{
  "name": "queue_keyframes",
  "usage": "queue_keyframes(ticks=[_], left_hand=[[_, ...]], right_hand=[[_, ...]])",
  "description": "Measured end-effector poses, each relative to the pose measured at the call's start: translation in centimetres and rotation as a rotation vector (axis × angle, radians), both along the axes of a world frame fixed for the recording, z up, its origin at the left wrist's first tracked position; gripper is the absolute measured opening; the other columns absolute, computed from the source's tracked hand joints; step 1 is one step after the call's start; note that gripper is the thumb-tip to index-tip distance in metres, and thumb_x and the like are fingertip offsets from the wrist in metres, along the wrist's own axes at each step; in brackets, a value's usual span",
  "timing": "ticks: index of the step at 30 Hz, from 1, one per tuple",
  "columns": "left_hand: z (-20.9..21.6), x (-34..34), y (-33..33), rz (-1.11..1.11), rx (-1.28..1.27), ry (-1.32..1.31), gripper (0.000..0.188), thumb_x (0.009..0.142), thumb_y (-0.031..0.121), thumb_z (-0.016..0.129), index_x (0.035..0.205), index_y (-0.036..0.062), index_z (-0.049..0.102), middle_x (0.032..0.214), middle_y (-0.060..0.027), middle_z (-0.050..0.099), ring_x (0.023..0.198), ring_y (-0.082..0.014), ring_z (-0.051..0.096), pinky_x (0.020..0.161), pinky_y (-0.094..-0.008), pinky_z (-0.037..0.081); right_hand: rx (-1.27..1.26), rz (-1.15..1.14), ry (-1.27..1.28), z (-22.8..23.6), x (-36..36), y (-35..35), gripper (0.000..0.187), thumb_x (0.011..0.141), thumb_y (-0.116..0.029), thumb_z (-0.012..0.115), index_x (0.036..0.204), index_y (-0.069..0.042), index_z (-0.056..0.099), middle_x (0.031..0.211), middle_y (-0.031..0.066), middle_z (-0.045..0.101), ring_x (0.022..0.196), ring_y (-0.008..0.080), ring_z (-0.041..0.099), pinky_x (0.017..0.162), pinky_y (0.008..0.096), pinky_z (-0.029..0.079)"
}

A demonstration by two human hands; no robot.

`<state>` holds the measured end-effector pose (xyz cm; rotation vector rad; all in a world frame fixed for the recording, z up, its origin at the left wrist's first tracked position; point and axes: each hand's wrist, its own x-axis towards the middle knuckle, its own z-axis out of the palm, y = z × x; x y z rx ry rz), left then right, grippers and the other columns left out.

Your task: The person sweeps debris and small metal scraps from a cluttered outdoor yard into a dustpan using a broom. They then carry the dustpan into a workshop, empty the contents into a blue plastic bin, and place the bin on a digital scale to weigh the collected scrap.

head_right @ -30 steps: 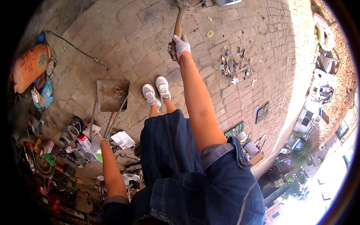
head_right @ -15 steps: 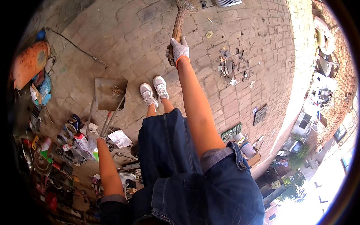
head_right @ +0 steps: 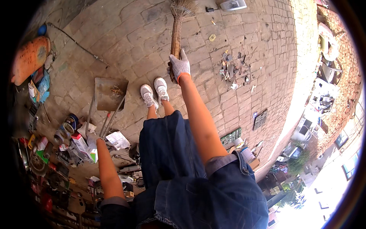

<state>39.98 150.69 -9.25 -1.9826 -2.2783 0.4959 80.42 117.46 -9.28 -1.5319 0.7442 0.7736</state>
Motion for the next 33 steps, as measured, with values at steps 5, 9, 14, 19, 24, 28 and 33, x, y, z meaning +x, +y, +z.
queue_keyframes(ticks=[5, 9, 14, 19, 24, 28, 33], left_hand=[[0.5, 1.1, 0.1, 0.052, 0.003, -0.038, 0.04, 0.089, 0.042, 0.044, 0.095, 0.0082, 0.066, 0.089, -0.022, 0.065, 0.079, -0.0351, 0.065, 0.065, -0.046, 0.05], [0.6, -0.4, 0.3, -0.014, 0.017, -0.027, 0.046, 0.088, 0.044, 0.044, 0.093, 0.005, 0.066, 0.09, -0.0229, 0.065, 0.08, -0.0354, 0.065, 0.065, -0.0458, 0.05], [-0.5, -1.4, 1.2, 0.188, -0.034, -0.009, 0.039, 0.089, 0.041, 0.043, 0.099, 0.0091, 0.065, 0.09, -0.0239, 0.064, 0.082, -0.0359, 0.064, 0.066, -0.045, 0.051], [2.4, 3.0, -0.6, -0.126, -0.191, 0.225, 0.03, 0.09, 0.027, 0.043, 0.111, 0.0121, 0.058, 0.093, -0.0219, 0.064, 0.083, -0.0349, 0.064, 0.068, -0.0416, 0.053], [-0.3, -1.8, 0.3, -0.251, -0.175, 0.236, 0.027, 0.092, 0.021, 0.04, 0.112, 0.0135, 0.057, 0.094, -0.0215, 0.064, 0.086, -0.0336, 0.065, 0.068, -0.042, 0.053], [-5.5, -7.5, 3.1, -0.084, -0.131, -0.112, 0.028, 0.091, 0.025, 0.043, 0.109, 0.0101, 0.059, 0.094, -0.0223, 0.064, 0.086, -0.033, 0.064, 0.069, -0.0422, 0.052], [-0.4, 0.4, -0.8, 0.529, -0.095, -0.625, 0.048, 0.083, 0.041, 0.053, 0.091, -0.0055, 0.063, 0.088, -0.0209, 0.063, 0.078, -0.0307, 0.061, 0.068, -0.043, 0.047]], right_hand=[[-0.151, 0.04, 0.123, -2.3, -3.3, -4.9, 0.072, 0.086, -0.019, 0.061, 0.145, -0.02, 0.02, 0.065, 0.0068, 0.055, 0.044, 0.0157, 0.051, 0.037, 0.0297, 0.042], [-0.343, -0.044, 0.17, 0.3, -10.5, -10.4, 0.07, 0.085, -0.016, 0.059, 0.145, -0.019, 0.022, 0.065, 0.0072, 0.053, 0.043, 0.0161, 0.049, 0.039, 0.0306, 0.044], [-0.465, 0.0, 0.128, 5.5, -13.7, -9.7, 0.07, 0.084, -0.017, 0.058, 0.145, -0.018, 0.023, 0.065, 0.0055, 0.052, 0.043, 0.0144, 0.049, 0.038, 0.029, 0.044], [-0.529, 0.308, 0.046, 4.0, -14.7, -4.3, 0.068, 0.08, -0.026, 0.063, 0.141, -0.018, 0.034, 0.085, 0.019, 0.065, 0.062, 0.0259, 0.065, 0.058, 0.037, 0.052], [-0.489, 0.59, 0.056, -1.2, -14.0, -0.9, 0.069, 0.079, -0.038, 0.061, 0.141, -0.024, 0.033, 0.1, 0.0245, 0.063, 0.09, 0.0376, 0.062, 0.078, 0.042, 0.049], [-0.594, 0.547, 0.117, -1.8, -18.7, -8.0, 0.069, 0.08, -0.034, 0.062, 0.141, -0.021, 0.033, 0.093, 0.0206, 0.064, 0.073, 0.0296, 0.062, 0.066, 0.0382, 0.049], [-0.751, 0.386, 0.265, 5.9, -20.8, -15.6, 0.069, 0.081, -0.025, 0.064, 0.142, -0.02, 0.033, 0.075, 0.0129, 0.064, 0.048, 0.018, 0.057, 0.045, 0.0325, 0.047]])
